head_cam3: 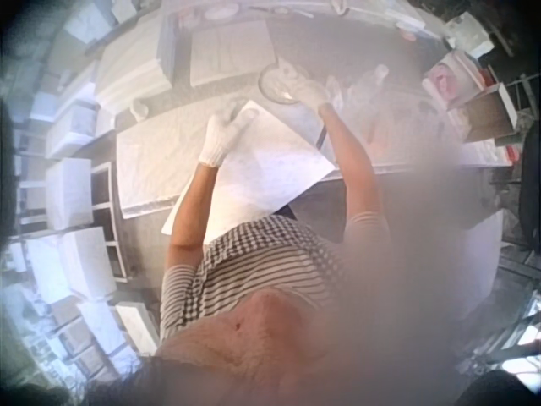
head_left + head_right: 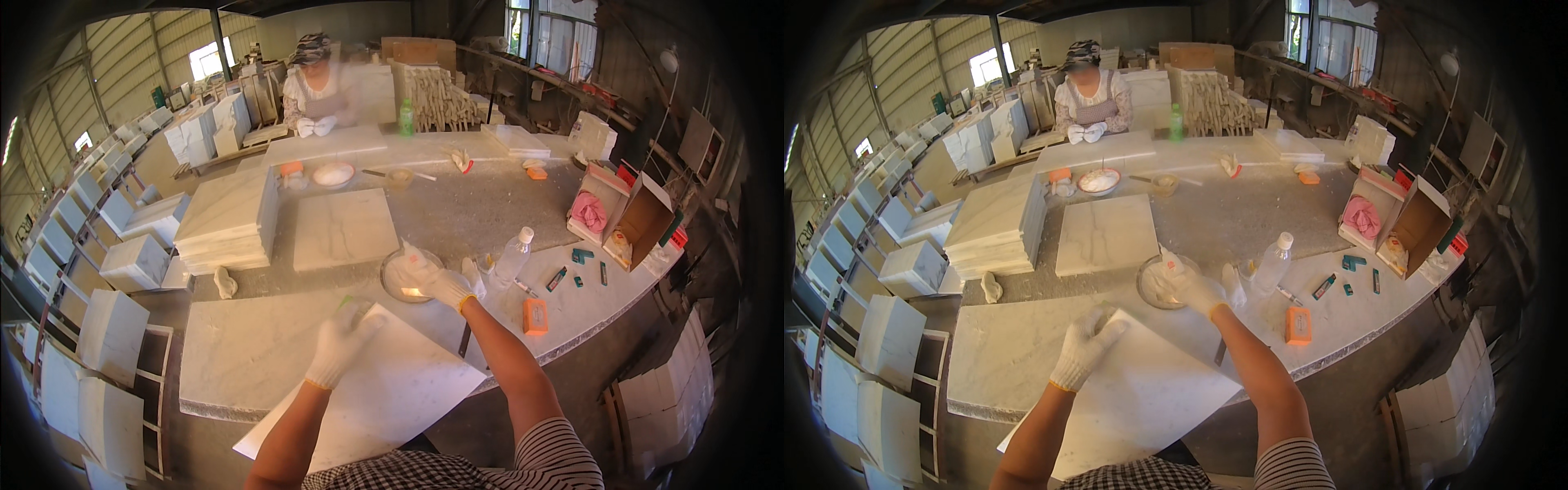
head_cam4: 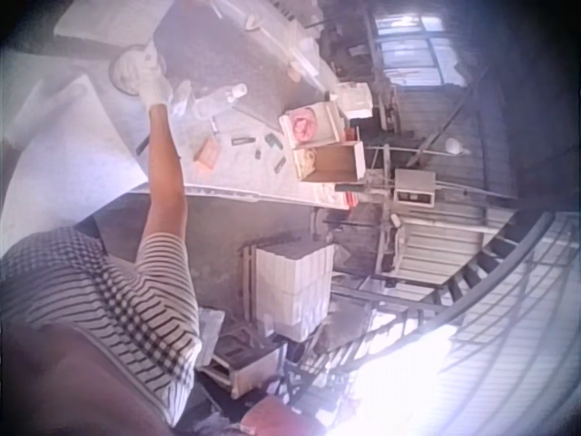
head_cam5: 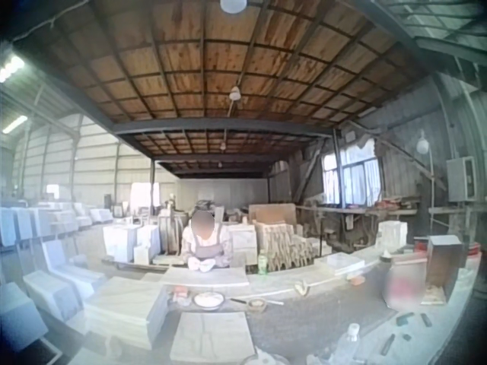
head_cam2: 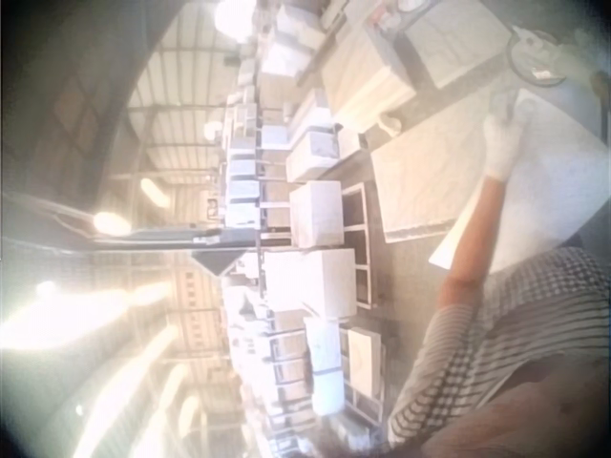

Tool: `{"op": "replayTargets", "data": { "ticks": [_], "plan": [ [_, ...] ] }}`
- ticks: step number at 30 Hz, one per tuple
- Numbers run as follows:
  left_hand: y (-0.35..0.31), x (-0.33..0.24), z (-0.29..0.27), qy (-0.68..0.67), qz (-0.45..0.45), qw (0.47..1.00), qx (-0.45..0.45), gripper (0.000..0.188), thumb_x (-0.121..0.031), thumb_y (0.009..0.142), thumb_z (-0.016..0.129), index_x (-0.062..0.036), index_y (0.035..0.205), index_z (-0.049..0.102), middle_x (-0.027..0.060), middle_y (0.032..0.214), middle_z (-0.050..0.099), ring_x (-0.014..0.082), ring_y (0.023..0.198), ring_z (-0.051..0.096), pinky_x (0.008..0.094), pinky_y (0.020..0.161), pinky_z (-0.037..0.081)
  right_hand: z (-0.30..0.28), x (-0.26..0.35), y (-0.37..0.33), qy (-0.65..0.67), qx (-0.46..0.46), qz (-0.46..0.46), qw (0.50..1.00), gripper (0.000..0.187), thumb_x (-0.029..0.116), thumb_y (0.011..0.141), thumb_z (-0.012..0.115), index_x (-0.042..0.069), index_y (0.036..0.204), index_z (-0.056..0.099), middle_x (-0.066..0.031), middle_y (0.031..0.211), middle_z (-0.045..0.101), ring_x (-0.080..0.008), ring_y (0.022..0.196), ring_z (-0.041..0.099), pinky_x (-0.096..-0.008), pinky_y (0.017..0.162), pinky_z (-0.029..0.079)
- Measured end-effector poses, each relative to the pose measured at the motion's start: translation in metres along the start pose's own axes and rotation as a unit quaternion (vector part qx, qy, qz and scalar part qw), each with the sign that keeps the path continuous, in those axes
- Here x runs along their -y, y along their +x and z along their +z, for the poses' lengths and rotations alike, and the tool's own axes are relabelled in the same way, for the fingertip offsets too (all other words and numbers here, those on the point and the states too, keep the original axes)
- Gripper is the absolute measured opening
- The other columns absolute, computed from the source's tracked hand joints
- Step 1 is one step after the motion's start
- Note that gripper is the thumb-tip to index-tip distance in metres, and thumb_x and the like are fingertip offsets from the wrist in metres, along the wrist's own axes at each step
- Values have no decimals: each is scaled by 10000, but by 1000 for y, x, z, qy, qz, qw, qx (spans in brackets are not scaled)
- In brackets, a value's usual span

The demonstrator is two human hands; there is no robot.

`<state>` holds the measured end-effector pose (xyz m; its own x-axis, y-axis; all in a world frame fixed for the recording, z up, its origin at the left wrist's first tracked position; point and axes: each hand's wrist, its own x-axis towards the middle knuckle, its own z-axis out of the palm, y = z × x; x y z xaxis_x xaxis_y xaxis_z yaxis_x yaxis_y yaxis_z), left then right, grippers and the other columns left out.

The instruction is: The person wipes a white rectangular panel with a green sponge, repeatedly dipping the sponge into a small bowl of liquid. They flip the panel to clean both sides and place it on a nearby rack. The person then picks up another panel and repeats the wiping process.

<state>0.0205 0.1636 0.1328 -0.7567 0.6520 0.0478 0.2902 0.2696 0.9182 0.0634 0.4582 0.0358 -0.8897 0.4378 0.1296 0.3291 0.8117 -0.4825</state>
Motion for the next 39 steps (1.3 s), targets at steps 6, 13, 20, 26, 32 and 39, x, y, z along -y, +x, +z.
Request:
{"op": "replayTargets", "data": {
  "ticks": [6, 13, 20, 26, 32, 39],
  "plan": [
    [-1, 2, 2, 0, 30, 999, -20, 439, -321, 919, 725, -17, 1232, 677, 82, 941, 709, 135, 870, 633, 315, 791, 527, -13, 6, -3, 94, -8, 9, 996, 334, 379, 939, 599, 90, 900, 761, -180, 904, 736, -291, 874, 714, -389, 778, 515],
    [-3, -1, 0, 14, -1, 1000, -5, 422, -327, 913, 735, -31, 1205, 667, 172, 1119, 725, 278, 1010, 705, 356, 891, 534, -64, 38, -42, 261, 15, 76, 962, 324, 306, 928, 664, 40, 744, 665, 44, 708, 575, -93, 653, 496, -272, 619, 401],
    [0, 1, 1, 5, 25, 1000, -4, 401, -305, 910, 735, -24, 1187, 661, 161, 1128, 710, 289, 998, 701, 363, 871, 533, -94, 76, -78, 399, 75, 62, 912, 284, 282, 944, 652, 58, 768, 659, 39, 733, 553, -53, 658, 457, -226, 584, 337],
    [0, 1, 1, 15, 25, 1000, -6, 396, -301, 904, 740, -30, 1184, 666, 149, 1112, 708, 279, 968, 698, 357, 853, 533, -108, 98, -99, 394, 78, 8, 916, 288, 255, 959, 639, 33, 776, 653, 36, 732, 549, -62, 674, 461, -236, 603, 352],
    [0, 2, 1, 7, 10, 1000, 2, 410, -302, 896, 749, -25, 1186, 665, 141, 1110, 710, 263, 956, 694, 353, 848, 533, -106, 104, -102, 373, 56, 13, 926, 237, 213, 959, 653, -5, 880, 700, 13, 780, 588, -69, 724, 499, -243, 648, 389],
    [0, 2, 2, 3, 19, 1000, -3, 414, -304, 898, 748, -22, 1192, 672, 142, 1178, 702, 289, 1025, 700, 357, 874, 535, -103, 100, -104, 364, 40, -1, 931, 253, 177, 965, 666, -51, 1051, 734, -10, 875, 646, -84, 817, 558, -242, 720, 442]
  ]
}}
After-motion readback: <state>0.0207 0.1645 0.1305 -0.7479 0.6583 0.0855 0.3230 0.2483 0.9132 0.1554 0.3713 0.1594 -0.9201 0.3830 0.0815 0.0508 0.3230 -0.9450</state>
